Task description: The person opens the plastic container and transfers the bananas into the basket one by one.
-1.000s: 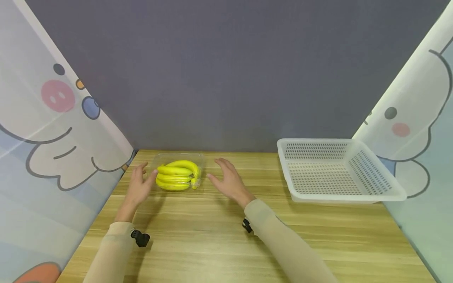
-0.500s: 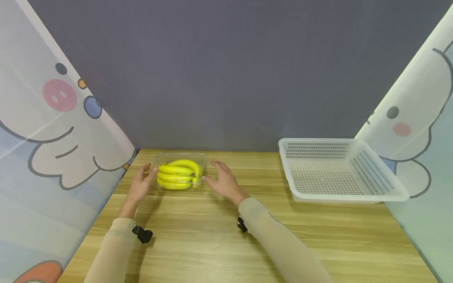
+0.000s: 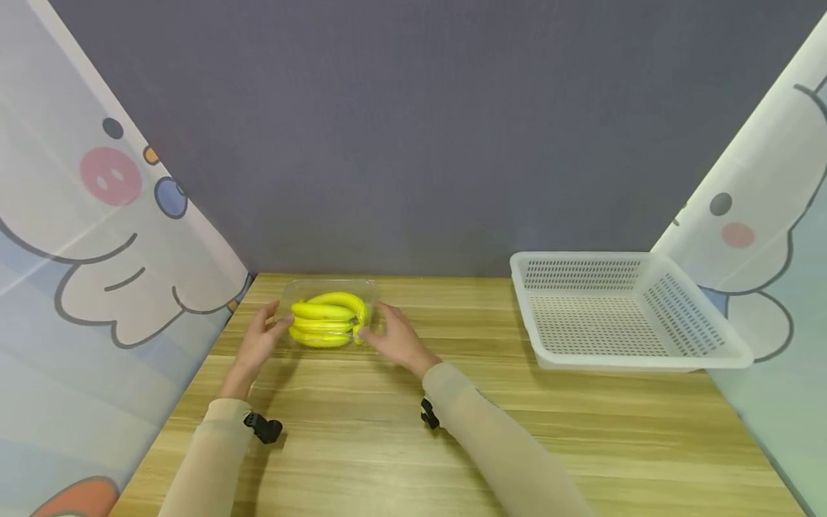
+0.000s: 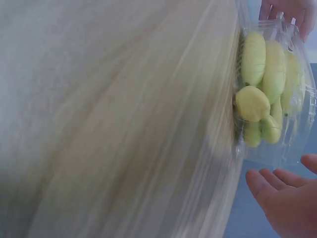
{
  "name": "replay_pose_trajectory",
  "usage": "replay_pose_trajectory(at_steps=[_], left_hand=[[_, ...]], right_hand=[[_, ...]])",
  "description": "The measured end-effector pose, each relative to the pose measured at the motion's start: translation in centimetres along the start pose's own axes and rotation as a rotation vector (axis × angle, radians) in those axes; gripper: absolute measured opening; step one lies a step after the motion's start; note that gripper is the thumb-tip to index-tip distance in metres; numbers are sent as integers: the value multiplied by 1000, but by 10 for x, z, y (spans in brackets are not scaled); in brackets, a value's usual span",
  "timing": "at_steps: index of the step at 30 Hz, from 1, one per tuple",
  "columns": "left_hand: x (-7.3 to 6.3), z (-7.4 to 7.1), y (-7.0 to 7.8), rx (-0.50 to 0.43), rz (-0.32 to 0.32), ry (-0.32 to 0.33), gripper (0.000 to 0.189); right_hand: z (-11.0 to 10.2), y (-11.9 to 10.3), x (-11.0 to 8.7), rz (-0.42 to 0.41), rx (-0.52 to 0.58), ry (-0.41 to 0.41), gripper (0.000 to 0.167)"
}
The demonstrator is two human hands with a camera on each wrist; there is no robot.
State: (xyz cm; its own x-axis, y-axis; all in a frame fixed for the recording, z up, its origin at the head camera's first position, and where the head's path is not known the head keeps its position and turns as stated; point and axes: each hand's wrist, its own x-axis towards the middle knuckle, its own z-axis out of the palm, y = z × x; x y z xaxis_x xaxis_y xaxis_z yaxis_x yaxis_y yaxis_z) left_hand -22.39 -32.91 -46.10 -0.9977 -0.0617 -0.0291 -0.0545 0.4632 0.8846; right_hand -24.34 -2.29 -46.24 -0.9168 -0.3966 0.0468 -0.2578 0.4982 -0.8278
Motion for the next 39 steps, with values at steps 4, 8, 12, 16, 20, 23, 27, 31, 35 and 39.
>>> replay_pose_trajectory(at_steps=[4,8,12,16,20,23,27,31,35,39], left_hand=[[-1,-1,-2,8,-22,-21,83],[-1,0,-2,-2,-25,-29,83],[-1,3,0,-4,-22,-42,82],[-1,6,1,-10,-17,-56,84],[-1,8,1,-14,-6,-85,87],[0,10,1,-20,-5,-115,90],[-2,13,3,-5,-8,-152,96],[-3,17,6,7,8,-175,101],[-3,22,9,0,28,-179,104],[-3,27,13,-7,26,-171,104]], right_hand=[[6,3,2,0,10,-4,82],[10,4,5,12,23,0,84],[13,5,6,30,53,-10,86],[15,5,6,38,67,-19,89],[15,7,6,55,61,-6,91],[14,9,7,58,69,17,92],[14,11,6,59,95,54,93],[14,12,4,70,120,99,93],[14,13,2,78,126,135,93],[12,15,-1,92,128,143,93]])
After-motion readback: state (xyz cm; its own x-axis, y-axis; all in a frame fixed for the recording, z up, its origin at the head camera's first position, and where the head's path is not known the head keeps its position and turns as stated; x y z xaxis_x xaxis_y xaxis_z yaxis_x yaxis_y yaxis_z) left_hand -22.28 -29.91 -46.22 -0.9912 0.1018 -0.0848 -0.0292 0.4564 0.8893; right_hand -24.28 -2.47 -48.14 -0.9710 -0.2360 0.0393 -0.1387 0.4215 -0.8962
